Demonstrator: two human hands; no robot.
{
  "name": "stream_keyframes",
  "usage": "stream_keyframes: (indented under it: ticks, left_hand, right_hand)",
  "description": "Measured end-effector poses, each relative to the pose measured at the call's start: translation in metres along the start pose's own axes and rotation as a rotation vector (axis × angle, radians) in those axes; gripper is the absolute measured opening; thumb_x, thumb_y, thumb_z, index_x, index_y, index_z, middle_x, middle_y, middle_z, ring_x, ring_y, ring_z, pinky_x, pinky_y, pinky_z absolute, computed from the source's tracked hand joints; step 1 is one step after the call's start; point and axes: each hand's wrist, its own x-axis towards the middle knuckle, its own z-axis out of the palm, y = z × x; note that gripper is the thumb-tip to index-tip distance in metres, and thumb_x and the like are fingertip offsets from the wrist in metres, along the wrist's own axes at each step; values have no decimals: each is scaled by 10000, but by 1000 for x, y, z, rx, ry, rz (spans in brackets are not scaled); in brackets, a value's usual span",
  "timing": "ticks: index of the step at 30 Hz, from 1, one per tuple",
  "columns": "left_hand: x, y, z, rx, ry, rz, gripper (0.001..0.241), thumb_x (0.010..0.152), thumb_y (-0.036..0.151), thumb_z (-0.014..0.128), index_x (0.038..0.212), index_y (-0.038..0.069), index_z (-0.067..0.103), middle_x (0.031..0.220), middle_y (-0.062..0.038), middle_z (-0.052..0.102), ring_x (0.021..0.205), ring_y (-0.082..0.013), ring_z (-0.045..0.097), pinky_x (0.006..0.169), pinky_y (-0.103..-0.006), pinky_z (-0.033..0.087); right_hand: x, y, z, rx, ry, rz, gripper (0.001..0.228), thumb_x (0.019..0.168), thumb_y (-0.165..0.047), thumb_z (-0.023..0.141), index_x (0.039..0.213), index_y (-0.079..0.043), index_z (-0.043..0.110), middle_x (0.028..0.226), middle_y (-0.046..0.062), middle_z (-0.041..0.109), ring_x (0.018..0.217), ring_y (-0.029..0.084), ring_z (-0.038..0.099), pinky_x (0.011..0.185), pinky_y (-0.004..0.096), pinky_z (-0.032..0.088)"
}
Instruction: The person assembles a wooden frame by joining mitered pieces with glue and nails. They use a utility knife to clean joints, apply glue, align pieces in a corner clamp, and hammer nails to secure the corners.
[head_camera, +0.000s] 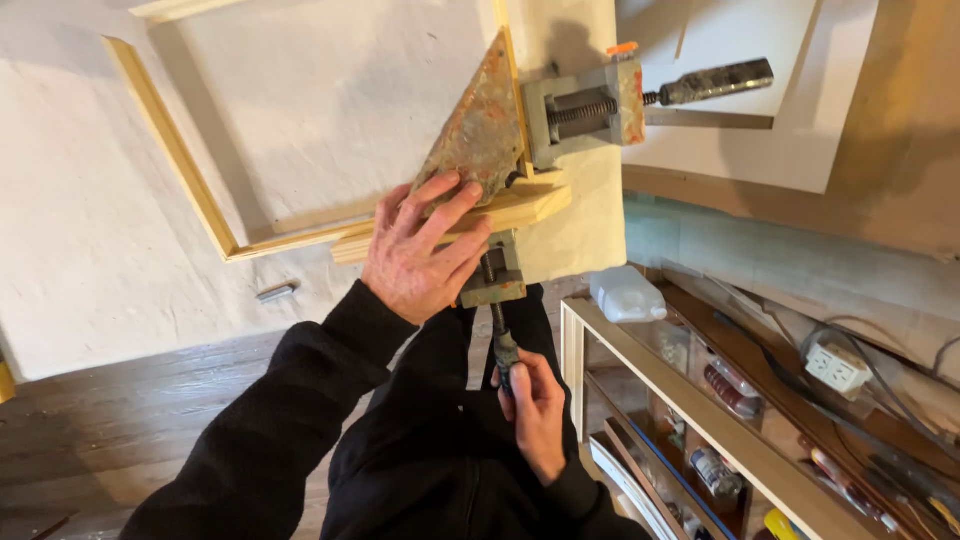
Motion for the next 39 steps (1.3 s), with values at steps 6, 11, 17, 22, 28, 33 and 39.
stream_keyframes:
  ticks: [6,11,17,22,28,33,39]
  left_hand:
    - [-10,6,2,-14,-14,-7,254,913,189,802,1151,125,739,1445,-52,565,1402,-284,486,1078,-539,420]
    - [-5,4,-1,-10,-5,-19,264,916,188,807,1160,123,731,1455,-54,560,1406,-283,489,1087,-538,423]
    - [-3,2,2,-1,5,-10,266,908,183,797,1159,122,729,1446,-58,560,1404,-282,485,1059,-541,422]
    - [-4,7,1,26,-12,-27,251,926,205,783,1160,135,728,1445,-45,555,1414,-263,465,1059,-550,411]
    - [-5,3,1,15,3,-18,228,929,194,769,1145,133,727,1435,-42,554,1408,-271,474,1061,-549,413]
    - [3,9,8,41,69,-31,248,886,211,780,1108,129,705,1381,-65,566,1379,-269,488,1114,-587,365]
    - [39,11,-3,9,11,-11,479,733,241,798,1164,77,669,1357,-134,531,1376,-298,480,1189,-641,283]
  right_hand:
    - [5,10,-12,594,-217,373,379,1135,-333,427,1195,7,583,777,52,588,548,70,443,476,209,323]
    - [1,-22,5,233,-81,257,543,1054,-443,291,1143,-11,608,748,60,674,514,110,532,436,255,384]
    - [4,1,7,249,-100,216,564,1096,-446,341,1156,36,628,646,-19,457,492,57,362,441,227,259]
    - [5,10,-3,674,-246,387,544,1125,-473,360,1073,23,577,612,-47,368,468,51,282,440,240,209]
    - [11,-18,-1,632,-242,502,552,1057,-508,361,1065,-19,617,584,-43,410,434,63,321,419,230,240]
    - [43,-93,-58,-401,-328,99,455,1032,-417,454,961,-40,699,677,19,684,572,124,647,550,276,517]
    - [165,-285,-27,-813,-299,-537,277,1067,-151,561,1320,-46,602,1081,97,680,972,167,624,797,325,568]
